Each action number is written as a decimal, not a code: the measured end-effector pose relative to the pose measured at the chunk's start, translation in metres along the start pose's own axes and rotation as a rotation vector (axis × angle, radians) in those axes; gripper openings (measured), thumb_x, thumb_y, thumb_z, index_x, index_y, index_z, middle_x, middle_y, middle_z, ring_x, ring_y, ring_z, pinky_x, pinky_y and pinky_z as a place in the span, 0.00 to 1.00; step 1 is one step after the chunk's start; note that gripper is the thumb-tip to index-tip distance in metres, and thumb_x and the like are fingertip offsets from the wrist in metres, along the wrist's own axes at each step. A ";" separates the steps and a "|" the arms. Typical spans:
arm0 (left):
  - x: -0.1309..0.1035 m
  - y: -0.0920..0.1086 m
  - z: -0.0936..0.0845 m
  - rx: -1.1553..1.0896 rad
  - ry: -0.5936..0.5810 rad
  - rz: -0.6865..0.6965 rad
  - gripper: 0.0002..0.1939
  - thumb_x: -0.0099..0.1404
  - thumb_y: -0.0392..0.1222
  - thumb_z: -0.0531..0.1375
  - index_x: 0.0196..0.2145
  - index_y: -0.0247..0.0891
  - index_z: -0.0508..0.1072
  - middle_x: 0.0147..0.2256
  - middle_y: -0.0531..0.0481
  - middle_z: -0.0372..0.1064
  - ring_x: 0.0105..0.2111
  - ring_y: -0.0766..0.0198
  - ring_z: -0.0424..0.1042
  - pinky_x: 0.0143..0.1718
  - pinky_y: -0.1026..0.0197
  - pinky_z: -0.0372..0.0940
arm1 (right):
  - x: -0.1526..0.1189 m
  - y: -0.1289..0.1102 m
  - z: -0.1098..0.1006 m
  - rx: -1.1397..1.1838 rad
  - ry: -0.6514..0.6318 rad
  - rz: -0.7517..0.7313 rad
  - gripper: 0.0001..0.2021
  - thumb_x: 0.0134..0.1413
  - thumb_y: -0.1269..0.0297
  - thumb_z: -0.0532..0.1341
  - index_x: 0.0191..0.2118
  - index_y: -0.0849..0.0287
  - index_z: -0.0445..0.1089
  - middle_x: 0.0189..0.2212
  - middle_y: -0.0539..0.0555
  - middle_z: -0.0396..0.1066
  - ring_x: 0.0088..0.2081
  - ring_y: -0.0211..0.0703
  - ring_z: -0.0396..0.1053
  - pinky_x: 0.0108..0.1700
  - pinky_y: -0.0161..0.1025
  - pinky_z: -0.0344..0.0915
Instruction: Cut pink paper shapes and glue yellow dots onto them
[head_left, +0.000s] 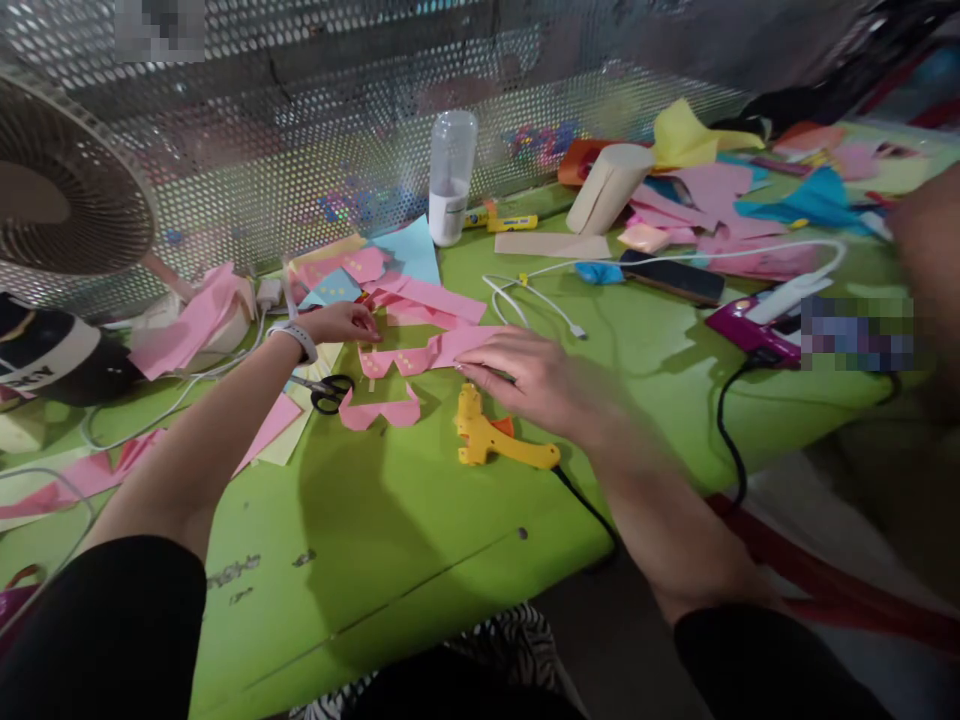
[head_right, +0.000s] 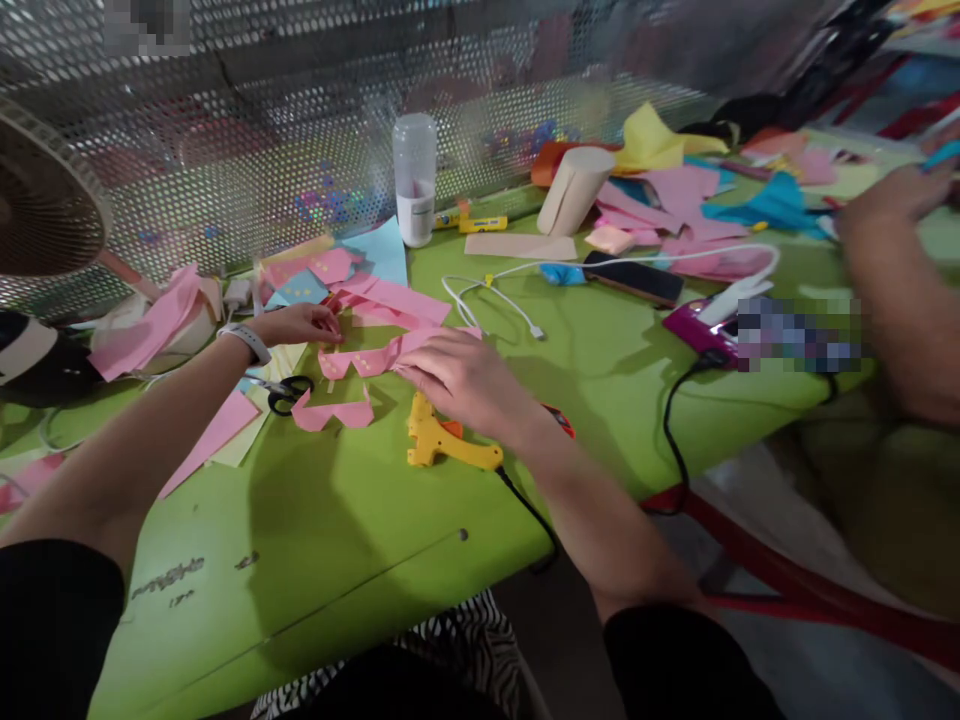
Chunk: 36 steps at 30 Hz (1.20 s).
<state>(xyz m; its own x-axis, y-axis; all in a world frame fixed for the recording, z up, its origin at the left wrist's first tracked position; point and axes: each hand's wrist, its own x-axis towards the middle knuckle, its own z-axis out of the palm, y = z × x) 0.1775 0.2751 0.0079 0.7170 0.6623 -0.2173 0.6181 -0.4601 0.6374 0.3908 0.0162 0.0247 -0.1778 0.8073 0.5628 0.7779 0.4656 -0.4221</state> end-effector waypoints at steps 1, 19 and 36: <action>-0.001 0.000 -0.001 0.008 -0.015 0.003 0.08 0.46 0.43 0.72 0.20 0.41 0.77 0.20 0.52 0.69 0.23 0.62 0.65 0.28 0.60 0.59 | 0.000 -0.001 -0.001 -0.001 0.002 0.002 0.10 0.68 0.63 0.58 0.42 0.49 0.78 0.39 0.53 0.81 0.44 0.48 0.76 0.49 0.49 0.72; -0.073 0.040 -0.022 -0.526 0.886 0.063 0.10 0.57 0.40 0.67 0.26 0.36 0.69 0.23 0.54 0.69 0.23 0.71 0.65 0.24 0.69 0.61 | 0.002 0.027 0.006 -0.074 0.192 0.113 0.09 0.65 0.61 0.60 0.39 0.52 0.79 0.38 0.55 0.80 0.41 0.51 0.75 0.47 0.50 0.70; -0.260 0.052 0.094 -1.129 0.664 -0.107 0.20 0.44 0.49 0.78 0.26 0.36 0.76 0.28 0.53 0.74 0.29 0.72 0.69 0.33 0.70 0.64 | 0.091 0.008 0.050 -0.143 -0.257 0.362 0.10 0.57 0.65 0.62 0.40 0.59 0.80 0.37 0.55 0.80 0.36 0.44 0.72 0.37 0.36 0.61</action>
<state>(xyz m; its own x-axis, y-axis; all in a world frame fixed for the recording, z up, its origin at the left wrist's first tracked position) 0.0533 0.0231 0.0286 0.1870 0.9763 -0.1087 -0.1785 0.1426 0.9736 0.3506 0.1115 0.0368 -0.0090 0.9807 0.1955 0.8893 0.0973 -0.4469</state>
